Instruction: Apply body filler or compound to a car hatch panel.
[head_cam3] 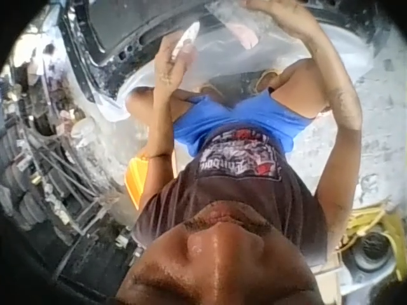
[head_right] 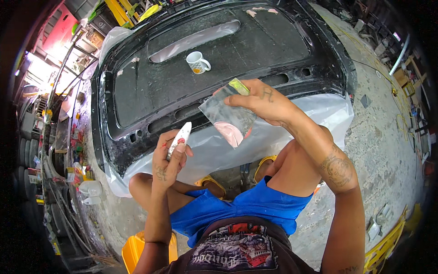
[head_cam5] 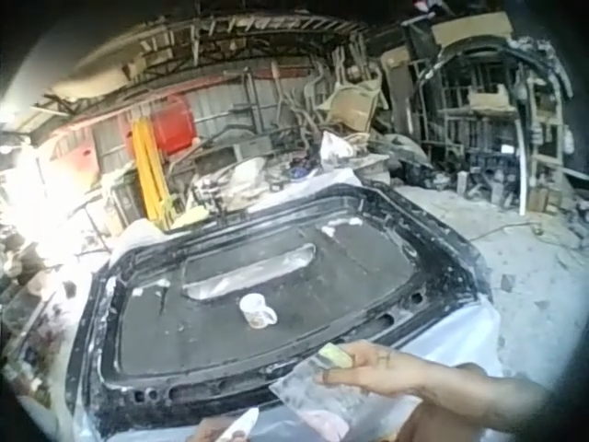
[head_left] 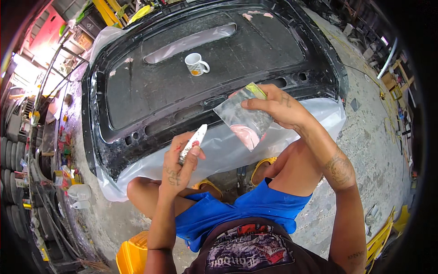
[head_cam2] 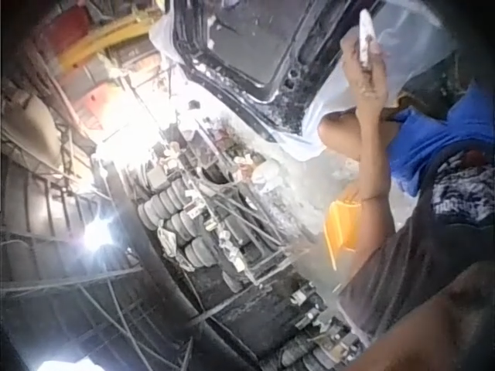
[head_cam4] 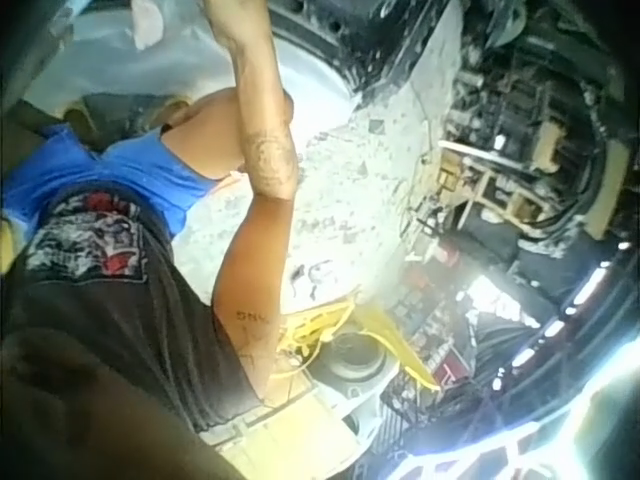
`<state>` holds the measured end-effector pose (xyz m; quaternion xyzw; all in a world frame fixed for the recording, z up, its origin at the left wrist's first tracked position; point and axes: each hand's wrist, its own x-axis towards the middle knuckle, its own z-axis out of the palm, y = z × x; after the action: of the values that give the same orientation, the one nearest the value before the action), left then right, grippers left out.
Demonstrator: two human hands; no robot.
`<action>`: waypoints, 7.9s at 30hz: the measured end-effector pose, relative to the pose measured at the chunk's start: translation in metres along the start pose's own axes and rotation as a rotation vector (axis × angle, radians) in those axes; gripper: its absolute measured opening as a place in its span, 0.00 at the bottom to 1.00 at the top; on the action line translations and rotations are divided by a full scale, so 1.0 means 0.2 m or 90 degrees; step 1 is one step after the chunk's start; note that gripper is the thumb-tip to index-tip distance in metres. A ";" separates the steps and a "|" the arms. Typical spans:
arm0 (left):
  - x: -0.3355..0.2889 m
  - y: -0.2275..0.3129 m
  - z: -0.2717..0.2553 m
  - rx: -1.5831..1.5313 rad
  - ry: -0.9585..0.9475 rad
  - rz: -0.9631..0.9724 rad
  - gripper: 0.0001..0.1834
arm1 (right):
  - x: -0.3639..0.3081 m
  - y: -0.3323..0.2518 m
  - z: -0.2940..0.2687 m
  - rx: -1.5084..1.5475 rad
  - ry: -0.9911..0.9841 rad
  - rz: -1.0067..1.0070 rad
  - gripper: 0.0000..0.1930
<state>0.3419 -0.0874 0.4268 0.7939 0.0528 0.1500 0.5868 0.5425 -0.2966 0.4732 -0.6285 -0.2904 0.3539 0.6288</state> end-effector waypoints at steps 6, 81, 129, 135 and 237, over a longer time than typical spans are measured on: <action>0.00 0.04 0.03 0.030 -0.045 0.069 0.17 | 0.05 -0.02 0.06 -0.027 -0.011 0.025 0.17; 0.07 -0.13 0.04 -0.215 -0.185 -0.176 0.17 | 0.31 0.26 0.00 0.126 -0.001 0.295 0.15; 0.03 -0.45 -0.27 -0.555 0.109 -0.291 0.11 | 0.89 1.02 -0.69 -0.546 0.485 0.110 0.23; 0.03 -0.44 -0.26 -0.549 0.116 -0.295 0.12 | 0.89 1.12 -0.67 -0.707 0.482 -0.057 0.20; 0.12 -0.59 -0.49 -0.605 0.273 -0.304 0.12 | 1.08 0.97 0.52 -0.895 -0.259 -0.008 0.25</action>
<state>0.3458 0.0452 0.3445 0.3609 0.2753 0.1781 0.8731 0.5688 -0.0693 0.2666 -0.8039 -0.5636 0.1896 0.0124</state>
